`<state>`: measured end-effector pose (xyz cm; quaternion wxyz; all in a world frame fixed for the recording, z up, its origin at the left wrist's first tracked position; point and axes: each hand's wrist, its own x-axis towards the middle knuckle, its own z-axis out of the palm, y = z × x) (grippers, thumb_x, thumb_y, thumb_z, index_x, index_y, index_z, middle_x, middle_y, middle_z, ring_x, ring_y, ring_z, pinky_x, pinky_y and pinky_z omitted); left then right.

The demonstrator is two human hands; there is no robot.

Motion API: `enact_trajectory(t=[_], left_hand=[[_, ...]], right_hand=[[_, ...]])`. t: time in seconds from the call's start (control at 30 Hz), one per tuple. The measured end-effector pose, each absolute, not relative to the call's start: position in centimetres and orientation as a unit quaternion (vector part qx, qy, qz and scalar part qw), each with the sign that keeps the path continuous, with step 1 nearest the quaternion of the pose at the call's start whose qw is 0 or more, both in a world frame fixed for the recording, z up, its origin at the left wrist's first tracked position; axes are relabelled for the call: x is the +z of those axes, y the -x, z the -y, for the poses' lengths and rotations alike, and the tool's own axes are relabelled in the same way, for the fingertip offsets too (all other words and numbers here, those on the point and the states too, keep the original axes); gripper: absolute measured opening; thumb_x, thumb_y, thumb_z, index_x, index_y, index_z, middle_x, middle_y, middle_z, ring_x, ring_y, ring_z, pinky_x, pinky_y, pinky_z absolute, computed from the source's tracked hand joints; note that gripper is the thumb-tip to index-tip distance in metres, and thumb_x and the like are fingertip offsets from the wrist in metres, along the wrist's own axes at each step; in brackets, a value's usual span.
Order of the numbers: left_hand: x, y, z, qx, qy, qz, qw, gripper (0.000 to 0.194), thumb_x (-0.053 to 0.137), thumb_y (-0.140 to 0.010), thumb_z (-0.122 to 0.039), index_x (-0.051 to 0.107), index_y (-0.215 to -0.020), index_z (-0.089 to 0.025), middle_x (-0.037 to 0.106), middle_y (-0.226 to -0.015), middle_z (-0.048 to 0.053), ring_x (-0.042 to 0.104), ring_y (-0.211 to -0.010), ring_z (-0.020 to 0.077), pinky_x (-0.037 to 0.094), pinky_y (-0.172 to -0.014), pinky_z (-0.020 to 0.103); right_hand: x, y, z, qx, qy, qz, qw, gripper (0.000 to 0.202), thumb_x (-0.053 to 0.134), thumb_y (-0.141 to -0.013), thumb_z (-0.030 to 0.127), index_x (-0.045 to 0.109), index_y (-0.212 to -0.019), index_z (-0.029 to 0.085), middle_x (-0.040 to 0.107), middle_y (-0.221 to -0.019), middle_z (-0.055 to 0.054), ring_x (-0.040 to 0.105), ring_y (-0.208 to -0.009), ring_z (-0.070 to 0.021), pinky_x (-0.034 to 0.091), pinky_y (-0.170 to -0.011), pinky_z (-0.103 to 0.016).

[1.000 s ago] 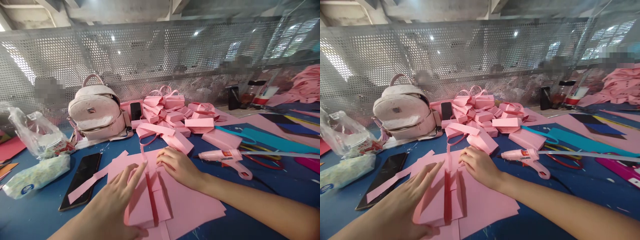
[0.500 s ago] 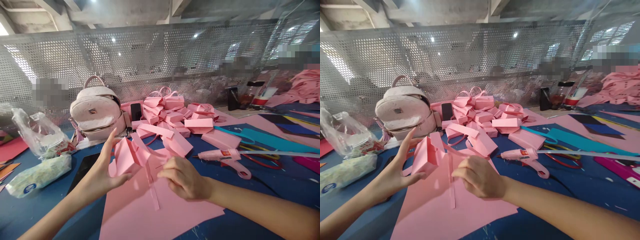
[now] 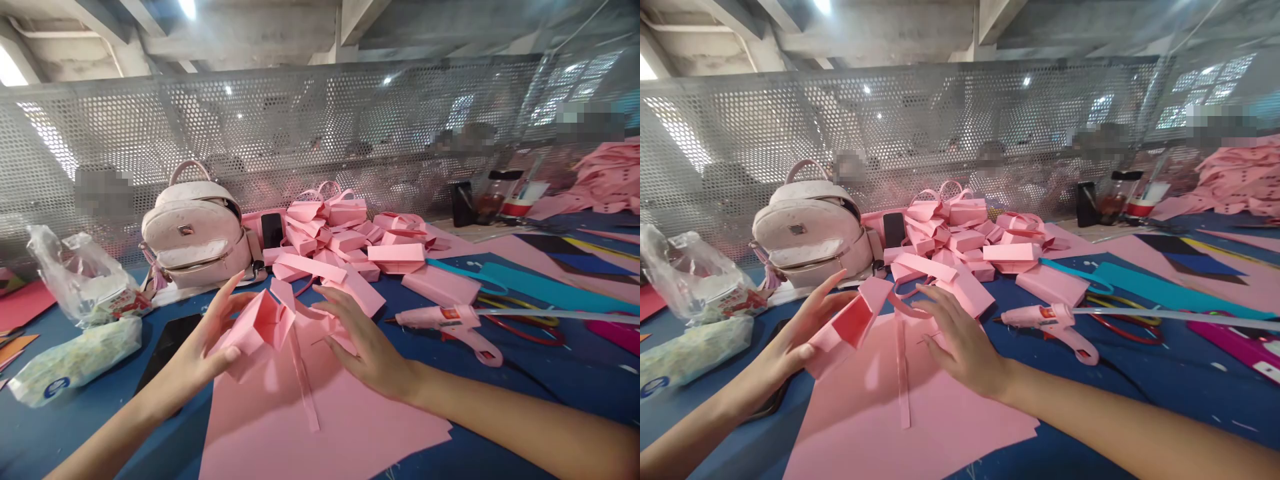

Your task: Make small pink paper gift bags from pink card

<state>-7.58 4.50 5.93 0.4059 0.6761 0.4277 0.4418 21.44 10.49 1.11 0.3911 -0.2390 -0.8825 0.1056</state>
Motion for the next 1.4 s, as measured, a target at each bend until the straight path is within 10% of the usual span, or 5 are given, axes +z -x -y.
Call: enact_trajectory(t=[0.37,0.67,0.93,1.27,1.4], left_hand=[[5.3,7.3,-4.7,0.57,-0.483,-0.41,0.524,0.076,0.05,-0.093,-0.068,0.029,-0.156,-0.032,0.054,-0.147,0.007,0.05,-0.136,0.0359,0.048,-0.107,0.046],[4.7,7.0,-4.4,0.407,-0.762,-0.483,0.14,0.1,0.073,-0.084,-0.05,0.008,-0.16,-0.035,0.033,-0.158,0.013,0.034,-0.144,0.0372,0.027,-0.117,0.061],[4.6,5.4,-2.4,0.305,-0.835,-0.457,-0.037,0.107,0.073,-0.082,-0.059,0.009,-0.161,-0.028,0.035,-0.154,0.018,0.039,-0.138,0.0404,0.04,-0.109,0.059],[5.3,6.2,-2.6,0.495,-0.732,-0.419,0.209,0.101,0.069,-0.083,-0.065,0.012,-0.16,-0.035,0.033,-0.157,0.012,0.031,-0.146,0.0396,0.024,-0.119,0.061],[5.7,5.6,-2.7,0.506,-0.693,-0.396,0.327,0.098,0.065,-0.083,-0.072,0.015,-0.159,-0.036,0.036,-0.156,0.013,0.036,-0.143,0.0404,0.026,-0.118,0.062]], right_hand=[[1.9,-21.3,-9.7,0.183,0.117,0.901,0.374,0.037,0.037,-0.096,0.011,0.055,-0.127,0.022,0.068,-0.113,-0.009,0.06,-0.111,-0.022,0.05,-0.097,-0.042],[1.1,-21.2,-9.6,0.185,0.168,0.876,0.413,0.044,0.038,-0.095,0.004,0.048,-0.132,0.025,0.059,-0.125,-0.01,0.054,-0.122,-0.0187,0.046,-0.104,-0.036],[0.4,-21.3,-10.0,0.196,0.234,0.876,0.373,0.057,0.046,-0.096,0.012,0.035,-0.149,0.031,0.052,-0.147,-0.009,0.05,-0.135,-0.0214,0.043,-0.112,-0.04],[1.8,-21.0,-8.7,0.283,0.217,0.867,0.349,0.012,0.054,-0.1,0.027,0.065,-0.097,0.027,0.055,-0.107,-0.004,0.057,-0.108,-0.0189,0.046,-0.1,-0.036],[1.9,-21.2,-8.5,0.266,0.234,0.811,0.466,0.015,0.056,-0.099,0.028,0.057,-0.113,0.032,0.052,-0.11,-0.003,0.053,-0.11,-0.0192,0.045,-0.099,-0.034]])
